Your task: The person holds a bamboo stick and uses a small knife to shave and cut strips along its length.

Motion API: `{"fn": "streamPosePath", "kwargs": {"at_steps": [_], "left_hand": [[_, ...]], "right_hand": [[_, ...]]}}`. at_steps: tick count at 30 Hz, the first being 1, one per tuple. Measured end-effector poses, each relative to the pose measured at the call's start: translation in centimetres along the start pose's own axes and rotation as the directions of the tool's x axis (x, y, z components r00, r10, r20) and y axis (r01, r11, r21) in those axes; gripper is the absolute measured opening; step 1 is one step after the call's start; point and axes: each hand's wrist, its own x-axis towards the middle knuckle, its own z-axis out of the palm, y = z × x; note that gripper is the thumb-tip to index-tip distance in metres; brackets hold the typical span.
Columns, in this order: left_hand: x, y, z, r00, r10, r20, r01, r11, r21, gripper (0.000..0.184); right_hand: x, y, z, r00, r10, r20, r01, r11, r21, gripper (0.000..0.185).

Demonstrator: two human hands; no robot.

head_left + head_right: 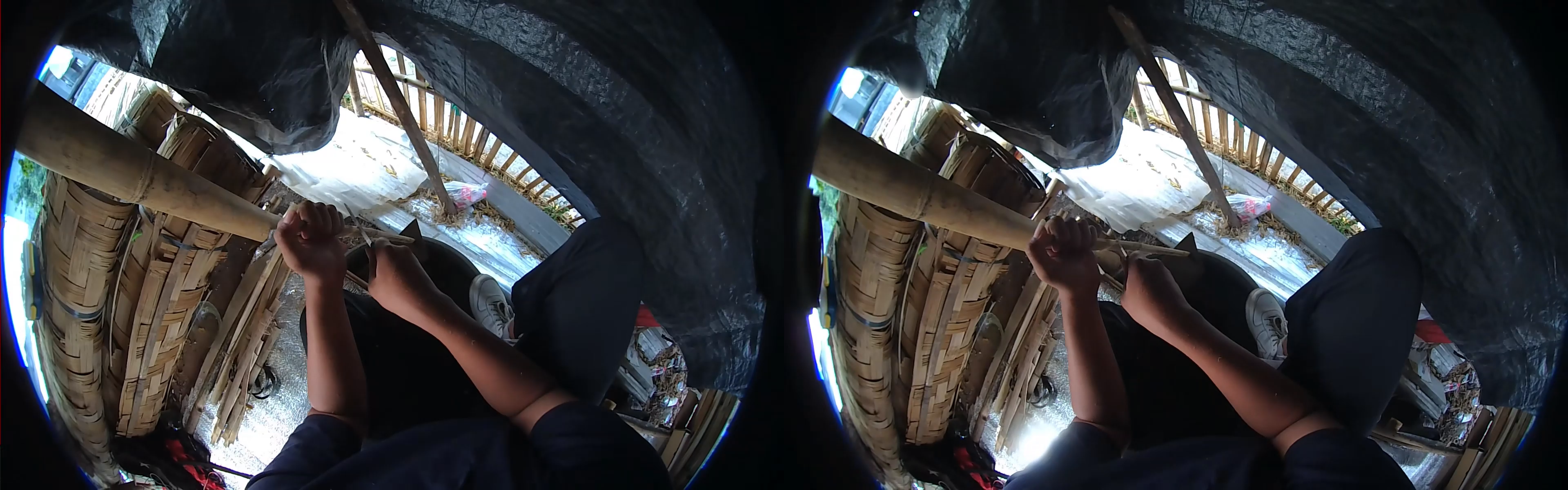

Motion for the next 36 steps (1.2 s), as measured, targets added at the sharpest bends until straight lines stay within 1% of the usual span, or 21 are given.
{"fn": "streamPosePath", "kwargs": {"at_steps": [2, 3, 4, 5, 6, 7, 8, 10, 11, 13, 17, 19, 20, 22, 24, 26, 27, 29, 31, 33, 36], "left_hand": [[0.3, 0.0, -0.2, 1.0, -0.011, 0.023, 0.01, 1.0, 0.014, 0.041], [0.3, -0.1, -0.3, 0.999, -0.02, 0.033, 0.02, 1.0, 0.0, 0.041], [0.4, -0.2, -0.3, 0.999, -0.03, 0.043, 0.031, 0.999, -0.016, 0.042], [0.4, -0.3, -0.1, 0.999, -0.033, 0.041, 0.034, 0.999, -0.016, 0.042], [0.5, -0.3, 0.2, 0.998, -0.06, 0.01, 0.06, 0.998, 0.02, 0.042], [0.5, -0.4, 0.3, 0.996, -0.084, -0.023, 0.086, 0.995, 0.056, 0.043], [0.7, -0.5, 0.2, 0.996, -0.082, -0.022, 0.083, 0.995, 0.055, 0.043], [1.0, -0.5, -0.2, 0.994, -0.107, 0.037, 0.105, 0.993, 0.049, 0.043], [1.2, -0.6, -0.2, 0.994, -0.099, 0.041, 0.097, 0.994, 0.046, 0.043], [1.2, -0.6, -0.4, 0.991, -0.137, 0.012, 0.137, 0.991, -0.01, 0.045], [0.9, -1.1, -0.8, 0.987, -0.149, 0.057, 0.151, 0.988, -0.03, 0.05], [0.7, -1.6, -0.5, 0.991, -0.056, 0.124, 0.072, 0.989, -0.127, 0.055], [0.3, -1.9, -0.3, 0.991, -0.06, 0.121, 0.076, 0.989, -0.127, 0.055], [0.3, -2.4, 0.0, 0.985, 0.057, 0.165, -0.048, 0.997, -0.06, 0.057], [0.6, -2.8, -0.4, 0.985, 0.071, 0.155, -0.065, 0.997, -0.047, 0.056], [0.5, -3.1, -0.8, 0.986, 0.082, 0.146, -0.086, 0.996, 0.023, 0.057], [0.5, -3.1, -0.5, 0.986, 0.085, 0.146, -0.089, 0.996, 0.019, 0.057], [0.2, -3.0, 0.3, 0.993, 0.091, 0.076, -0.103, 0.978, 0.181, 0.059], [0.2, -3.0, 0.3, 0.995, 0.09, 0.051, -0.098, 0.979, 0.177, 0.061], [0.2, -3.0, -0.2, 0.994, 0.06, 0.09, -0.074, 0.985, 0.155, 0.062], [0.4, -3.0, -0.5, 0.997, 0.049, 0.057, -0.055, 0.993, 0.107, 0.063]], "right_hand": [[0.0, 0.1, -0.7, 0.999, -0.02, 0.039, 0.022, 0.998, -0.06, 0.016], [-0.2, 0.2, -0.8, 0.999, -0.016, 0.043, 0.019, 0.998, -0.056, 0.016], [-0.3, 0.4, -1.0, 0.989, -0.095, 0.118, 0.119, 0.968, -0.219, 0.016], [-0.4, 0.5, -1.1, 0.966, -0.159, 0.204, 0.226, 0.902, -0.369, 0.016], [-0.4, 0.3, -1.5, 0.966, -0.156, 0.206, 0.224, 0.902, -0.368, 0.016], [-0.3, -0.1, -1.9, 0.991, -0.093, 0.094, 0.109, 0.977, -0.181, 0.016], [0.0, -0.3, -2.3, 1.0, -0.01, -0.008, 0.01, 1.0, 0.022, 0.016], [0.4, -0.2, -2.8, 1.0, 0.002, -0.013, -0.001, 1.0, 0.026, 0.016], [0.7, -0.1, -3.2, 1.0, 0.013, -0.019, -0.013, 1.0, 0.027, 0.015], [0.7, -0.4, -3.8, 0.999, 0.039, 0.002, -0.039, 0.998, 0.039, 0.015], [1.1, -0.2, -4.1, 0.997, 0.072, 0.02, -0.073, 0.997, 0.024, 0.015], [1.3, 0.0, -4.1, 0.997, 0.081, 0.009, -0.081, 0.997, 0.011, 0.015], [1.1, 0.1, -4.1, 0.996, 0.094, 0.002, -0.094, 0.996, 0.0, 0.016], [1.0, 0.0, -4.3, 0.996, 0.09, -0.025, -0.089, 0.996, 0.013, 0.017], [1.2, -0.1, -4.4, 0.995, 0.084, -0.046, -0.083, 0.996, 0.023, 0.018], [1.1, 0.0, -4.4, 0.985, 0.171, -0.013, -0.171, 0.985, 0.024, 0.022], [1.1, -0.1, -4.4, 0.986, 0.169, -0.015, -0.168, 0.986, 0.02, 0.022], [1.0, -0.6, -4.1, 0.984, 0.171, -0.04, -0.172, 0.985, -0.007, 0.026], [0.9, -1.2, -4.0, 0.984, 0.172, -0.043, -0.173, 0.984, -0.03, 0.027], [0.9, -1.6, -4.2, 0.984, 0.17, -0.05, -0.173, 0.983, -0.062, 0.028], [0.6, -2.2, -4.9, 0.984, 0.176, -0.014, -0.176, 0.979, -0.106, 0.026]]}}
